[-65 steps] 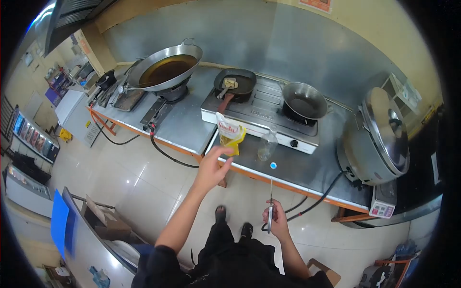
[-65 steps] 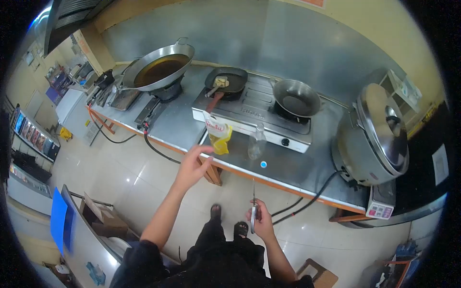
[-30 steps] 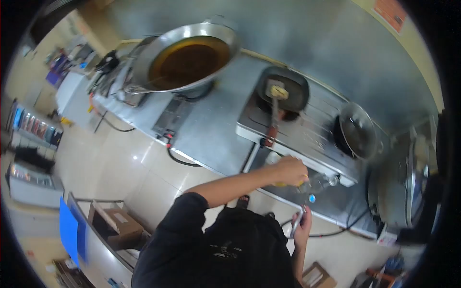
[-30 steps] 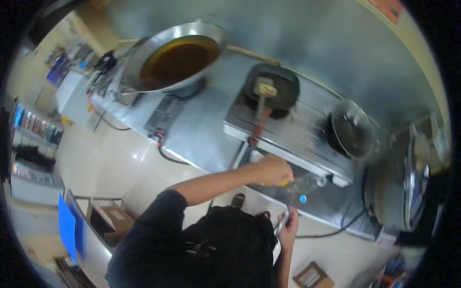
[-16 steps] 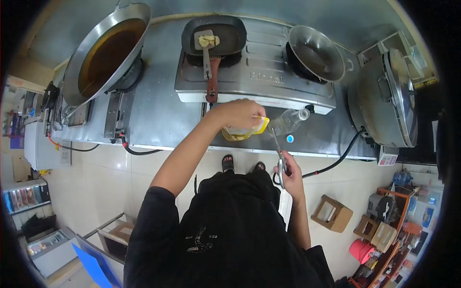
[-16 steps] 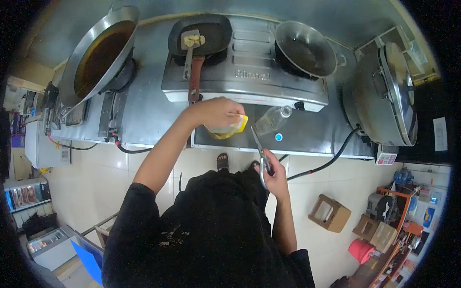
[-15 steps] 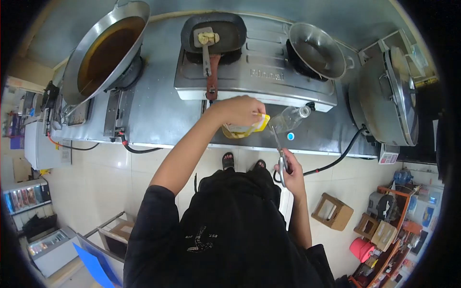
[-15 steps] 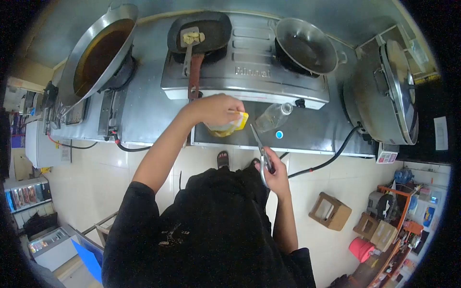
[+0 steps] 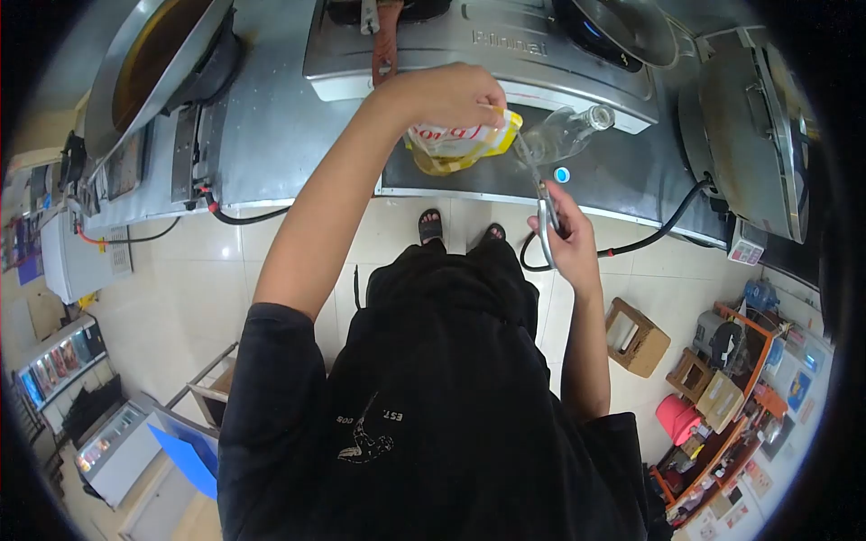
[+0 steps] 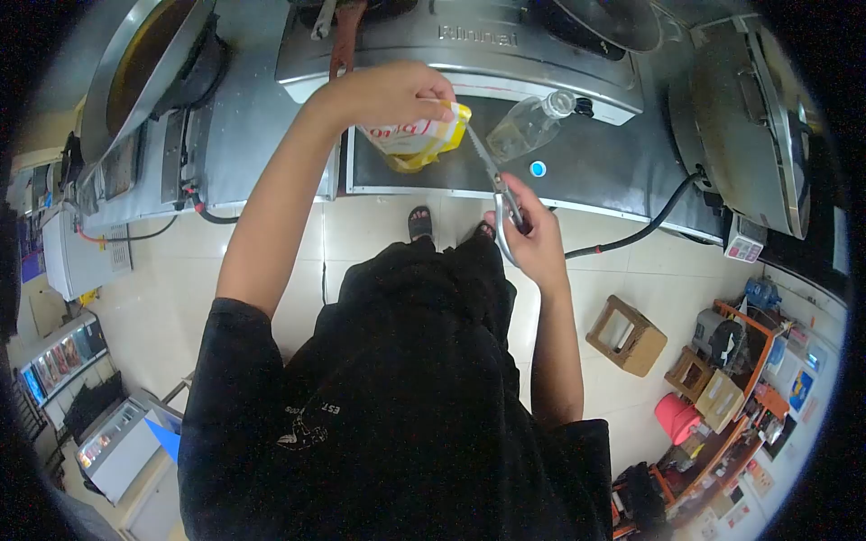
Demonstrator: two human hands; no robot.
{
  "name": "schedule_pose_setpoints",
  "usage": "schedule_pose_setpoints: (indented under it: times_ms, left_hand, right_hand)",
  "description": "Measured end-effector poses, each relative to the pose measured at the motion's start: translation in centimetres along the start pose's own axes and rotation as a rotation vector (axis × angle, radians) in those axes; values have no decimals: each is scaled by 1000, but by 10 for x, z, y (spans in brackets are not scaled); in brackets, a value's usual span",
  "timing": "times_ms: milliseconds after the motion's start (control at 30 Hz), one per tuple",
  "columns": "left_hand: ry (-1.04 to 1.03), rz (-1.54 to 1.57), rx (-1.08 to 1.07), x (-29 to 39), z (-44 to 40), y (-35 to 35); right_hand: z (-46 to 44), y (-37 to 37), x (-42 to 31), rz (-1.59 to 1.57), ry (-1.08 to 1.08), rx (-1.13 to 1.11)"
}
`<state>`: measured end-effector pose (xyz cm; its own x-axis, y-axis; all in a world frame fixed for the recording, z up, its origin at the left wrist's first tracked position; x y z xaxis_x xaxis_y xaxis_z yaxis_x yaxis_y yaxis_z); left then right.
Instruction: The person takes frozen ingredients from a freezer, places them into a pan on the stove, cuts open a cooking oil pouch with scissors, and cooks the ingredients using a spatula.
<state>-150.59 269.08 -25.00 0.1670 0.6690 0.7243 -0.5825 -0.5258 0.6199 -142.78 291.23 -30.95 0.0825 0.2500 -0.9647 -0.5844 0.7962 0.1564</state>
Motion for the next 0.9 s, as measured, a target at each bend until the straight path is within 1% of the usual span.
schedule_pose_setpoints:
  times_ms: [33, 133, 267, 333, 433, 533, 733, 900]
  left_hand:
    - [-15, 21, -8, 1, 1, 1]
    - [32, -6, -36, -1, 1, 1]
    - [34, -78, -4, 0, 3, 2]
    - [48, -81, -19, -5, -1, 2]
    - [-121, 17, -30, 5, 2, 8]
    - [-153, 0, 12, 8, 5, 11]
    - [-87, -23, 14, 7, 9, 12]
    - [-99, 70, 41, 6, 13, 11]
  right_hand:
    - [0, 2, 2, 24, -3, -10]
    - [1, 4, 3, 50, -4, -30]
    - [0, 0, 5, 5, 5, -23]
    - [-3, 1, 3, 98, -16, -26]
    - [-11, -4, -3, 161, 8, -16]
    - [-20, -8, -2, 141, 44, 11]
    - [-34, -15, -1, 207, 110, 28]
    - [-40, -19, -4, 154, 117, 35]
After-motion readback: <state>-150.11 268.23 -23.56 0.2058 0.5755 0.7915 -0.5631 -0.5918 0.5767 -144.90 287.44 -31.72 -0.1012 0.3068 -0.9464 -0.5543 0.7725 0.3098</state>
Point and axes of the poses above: each hand's wrist, its own z-axis away from the middle knuckle, its own y-axis out of the back of the hand, x = y × z, the point moved 8 cm from there along -z, towards the middle knuckle, and after that the axes turned 8 degrees about -x, right-handed, at the moved point
